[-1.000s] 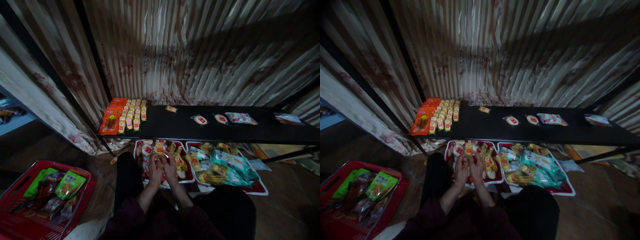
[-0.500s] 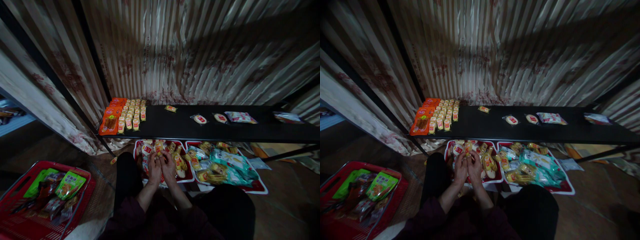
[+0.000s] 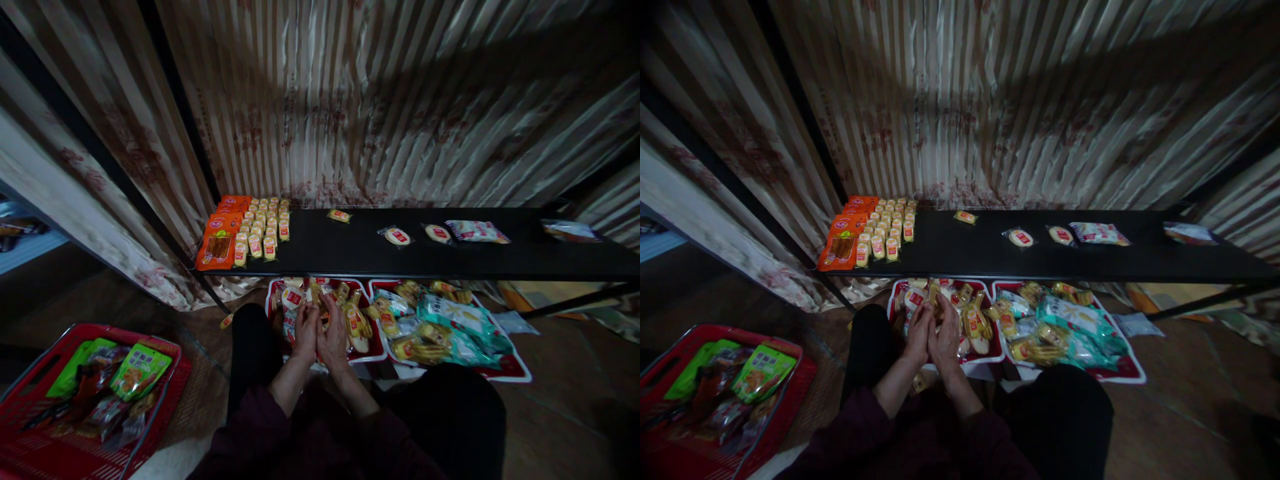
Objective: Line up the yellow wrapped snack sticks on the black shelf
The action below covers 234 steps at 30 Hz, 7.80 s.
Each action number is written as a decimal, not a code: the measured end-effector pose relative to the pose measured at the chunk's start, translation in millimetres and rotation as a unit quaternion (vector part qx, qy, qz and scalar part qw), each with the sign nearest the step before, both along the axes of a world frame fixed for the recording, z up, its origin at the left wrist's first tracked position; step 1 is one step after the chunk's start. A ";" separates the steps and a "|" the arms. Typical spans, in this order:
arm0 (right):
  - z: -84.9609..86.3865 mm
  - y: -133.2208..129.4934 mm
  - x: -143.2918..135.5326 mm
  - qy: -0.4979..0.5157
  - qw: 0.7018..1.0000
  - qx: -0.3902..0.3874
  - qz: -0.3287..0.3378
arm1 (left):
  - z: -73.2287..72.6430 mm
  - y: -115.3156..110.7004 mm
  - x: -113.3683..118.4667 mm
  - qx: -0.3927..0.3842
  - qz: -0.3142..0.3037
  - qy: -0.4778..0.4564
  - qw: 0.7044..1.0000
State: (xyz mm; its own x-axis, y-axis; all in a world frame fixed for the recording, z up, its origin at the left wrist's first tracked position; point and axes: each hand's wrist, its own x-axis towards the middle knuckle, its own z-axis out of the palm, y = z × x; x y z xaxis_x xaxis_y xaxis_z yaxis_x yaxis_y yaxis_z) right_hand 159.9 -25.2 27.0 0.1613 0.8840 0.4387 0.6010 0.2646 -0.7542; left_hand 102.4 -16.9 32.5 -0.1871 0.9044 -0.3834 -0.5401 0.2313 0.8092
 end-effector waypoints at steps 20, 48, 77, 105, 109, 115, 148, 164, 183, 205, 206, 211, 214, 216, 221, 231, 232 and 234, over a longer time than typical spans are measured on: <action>-5.5 0.9 2.0 0.024 0.999 0.000 0.028 | -7.3 6.2 -9.1 -0.088 0.062 -0.196 0.975; 0.6 2.6 -2.2 0.141 0.978 -0.150 0.018 | 10.4 -3.1 -9.3 -0.034 0.036 -0.087 0.995; 7.3 27.0 2.3 0.180 0.966 -0.180 0.047 | 8.4 -4.5 -11.2 0.082 0.045 0.255 0.962; 14.4 131.1 -36.8 0.138 0.982 -0.109 0.066 | 38.8 84.0 -46.7 0.078 0.081 0.266 0.957; 13.4 149.4 -39.5 0.122 0.985 -0.107 0.066 | 38.9 98.3 -50.2 0.088 0.062 0.306 0.946; 10.2 175.1 -44.6 0.114 0.985 -0.100 0.079 | 30.7 119.0 -53.8 0.112 0.070 0.309 0.942; -13.6 222.9 -58.9 -0.024 0.994 -0.073 0.082 | -2.5 151.6 -64.3 0.213 0.022 0.456 0.864; -10.9 233.9 -55.6 -0.092 0.987 -0.104 0.085 | -9.6 155.9 -66.6 0.214 0.012 0.496 0.842; -11.9 199.0 -46.0 0.032 0.995 -0.049 0.080 | -8.4 144.0 -68.6 0.252 0.012 0.519 0.816; -38.5 58.6 50.9 -0.105 0.990 -0.080 -0.043 | -44.5 17.5 -3.3 0.172 -0.172 0.566 0.788; -41.7 56.3 52.5 -0.112 0.989 -0.086 -0.041 | -48.1 14.3 -1.7 0.172 -0.180 0.577 0.778; -51.2 42.2 49.2 -0.140 0.987 -0.074 -0.015 | -60.6 2.7 1.9 0.155 -0.212 0.598 0.757; -50.9 33.5 42.6 -0.168 0.984 -0.057 0.018 | -61.3 -0.9 -3.9 0.159 -0.203 0.612 0.747; -48.6 30.3 37.7 -0.187 0.980 -0.051 0.035 | -59.9 -1.5 -13.4 0.153 -0.187 0.641 0.728; -41.7 31.2 15.9 -0.198 0.975 -0.053 0.088 | -59.6 2.6 -47.4 0.045 -0.166 0.729 0.663; -60.5 22.1 -33.7 -0.140 0.967 -0.128 0.168 | -74.6 9.2 -63.7 -0.036 -0.252 0.761 0.597; -62.8 22.5 -32.6 -0.128 0.968 -0.137 0.165 | -73.6 9.9 -63.5 -0.042 -0.252 0.760 0.597; -66.7 23.8 -28.6 -0.094 0.971 -0.154 0.159 | -69.8 10.5 -63.4 -0.049 -0.253 0.756 0.602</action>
